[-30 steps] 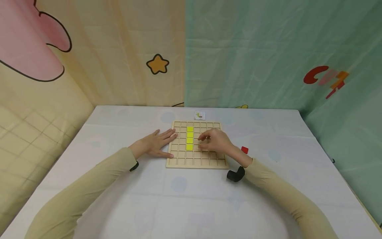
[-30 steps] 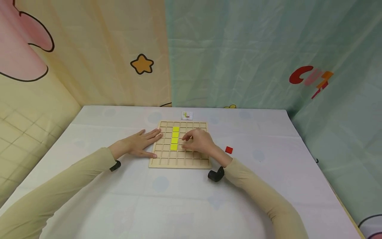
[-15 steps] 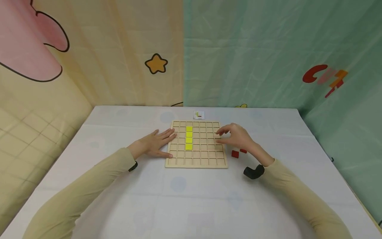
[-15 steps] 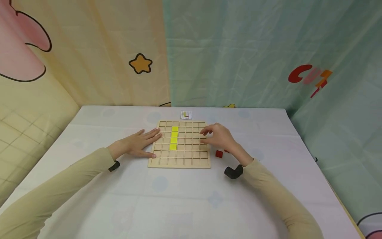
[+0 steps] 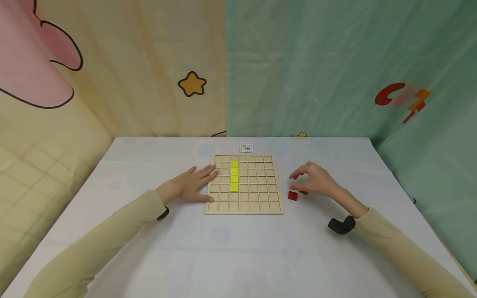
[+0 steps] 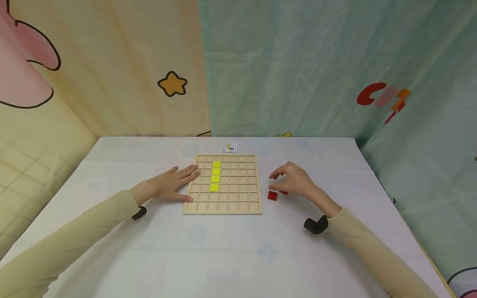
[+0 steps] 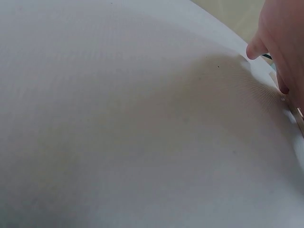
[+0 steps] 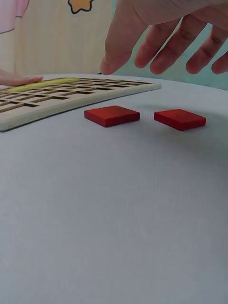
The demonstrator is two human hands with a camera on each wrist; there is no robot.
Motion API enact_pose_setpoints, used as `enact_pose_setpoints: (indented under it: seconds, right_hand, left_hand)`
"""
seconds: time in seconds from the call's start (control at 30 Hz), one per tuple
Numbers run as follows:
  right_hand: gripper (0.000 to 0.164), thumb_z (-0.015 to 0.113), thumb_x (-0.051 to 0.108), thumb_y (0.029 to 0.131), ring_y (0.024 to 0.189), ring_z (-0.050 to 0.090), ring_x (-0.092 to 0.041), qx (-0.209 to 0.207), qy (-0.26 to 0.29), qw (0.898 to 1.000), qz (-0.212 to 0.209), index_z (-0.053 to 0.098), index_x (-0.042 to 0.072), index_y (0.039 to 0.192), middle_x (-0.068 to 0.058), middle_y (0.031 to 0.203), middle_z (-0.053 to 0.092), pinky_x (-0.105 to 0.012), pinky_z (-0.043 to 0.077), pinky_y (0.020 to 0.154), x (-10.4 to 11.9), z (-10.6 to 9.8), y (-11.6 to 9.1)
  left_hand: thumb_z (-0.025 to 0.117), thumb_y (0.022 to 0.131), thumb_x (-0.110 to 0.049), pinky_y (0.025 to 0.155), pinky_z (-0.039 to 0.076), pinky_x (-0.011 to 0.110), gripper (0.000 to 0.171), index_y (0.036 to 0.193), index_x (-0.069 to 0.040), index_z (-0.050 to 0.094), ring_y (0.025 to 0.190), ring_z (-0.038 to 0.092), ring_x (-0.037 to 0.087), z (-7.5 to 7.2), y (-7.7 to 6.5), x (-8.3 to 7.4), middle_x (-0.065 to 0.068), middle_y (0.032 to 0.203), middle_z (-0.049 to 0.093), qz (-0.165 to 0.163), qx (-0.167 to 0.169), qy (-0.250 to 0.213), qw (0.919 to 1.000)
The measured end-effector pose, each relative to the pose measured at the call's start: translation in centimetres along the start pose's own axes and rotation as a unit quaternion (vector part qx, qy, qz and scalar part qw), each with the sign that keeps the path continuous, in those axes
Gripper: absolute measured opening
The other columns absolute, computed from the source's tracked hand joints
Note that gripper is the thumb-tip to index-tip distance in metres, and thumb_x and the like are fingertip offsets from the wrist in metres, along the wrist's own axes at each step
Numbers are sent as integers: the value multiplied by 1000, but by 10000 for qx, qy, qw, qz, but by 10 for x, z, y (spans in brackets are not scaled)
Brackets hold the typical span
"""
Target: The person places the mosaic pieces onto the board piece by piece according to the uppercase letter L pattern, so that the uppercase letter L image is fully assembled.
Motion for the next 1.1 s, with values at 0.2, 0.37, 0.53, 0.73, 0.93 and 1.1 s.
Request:
enact_pose_setpoints:
  seconds: [0.2,0.37,0.53,0.73,0.93,1.1]
  right_hand:
    - [29,84,37,71,86,49,-16,-42,-271,9994,-190,77,18,91,5,90,72,-26,44,64,-6,9,-12]
    - [29,85,39,68,87,46,-13,-92,-322,9992,-215,77,20,88,7,88,69,-26,43,65,-9,15,-17]
    - [25,85,37,69,88,47,-13,-150,-423,9984,-352,77,20,86,7,87,68,-29,46,69,-6,16,-18]
    - [23,85,36,69,85,47,-13,-164,-567,9968,-536,77,20,84,8,85,67,-27,45,66,-5,16,-21]
    - [19,85,31,69,85,47,-10,-279,-554,9951,-764,76,21,81,11,82,68,-27,46,68,-5,16,-24]
    - [18,86,29,68,80,48,-8,-376,-501,9947,-813,77,20,81,11,79,69,-23,45,63,-3,15,-24]
  left_hand:
    - [44,86,-73,117,8,61,100,156,-16,2,151,0,25,2,-2,1,7,163,-6,-16,4,19,10000]
    - [43,86,-74,117,7,61,100,156,-17,1,151,-1,25,3,-2,2,7,163,-7,-42,58,43,10000]
    - [41,86,-75,118,7,60,100,156,-18,-1,151,-3,23,2,0,4,5,163,-9,-88,69,111,9999]
    - [41,85,-76,118,6,59,101,156,-19,-2,151,-4,22,4,1,5,3,163,-10,-87,103,81,9999]
    - [43,85,-75,117,7,61,101,156,-17,1,151,-1,25,3,1,3,6,164,-7,-30,-1,58,10000]
    - [42,86,-75,118,7,60,100,156,-17,1,151,-1,25,3,1,3,6,163,-7,-40,38,101,9999]
Point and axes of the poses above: each hand's wrist, its own y-axis towards the middle knuckle, its own z-axis out of the palm, x = y × z, the point moved 10 cm from there along y, towards the middle knuckle
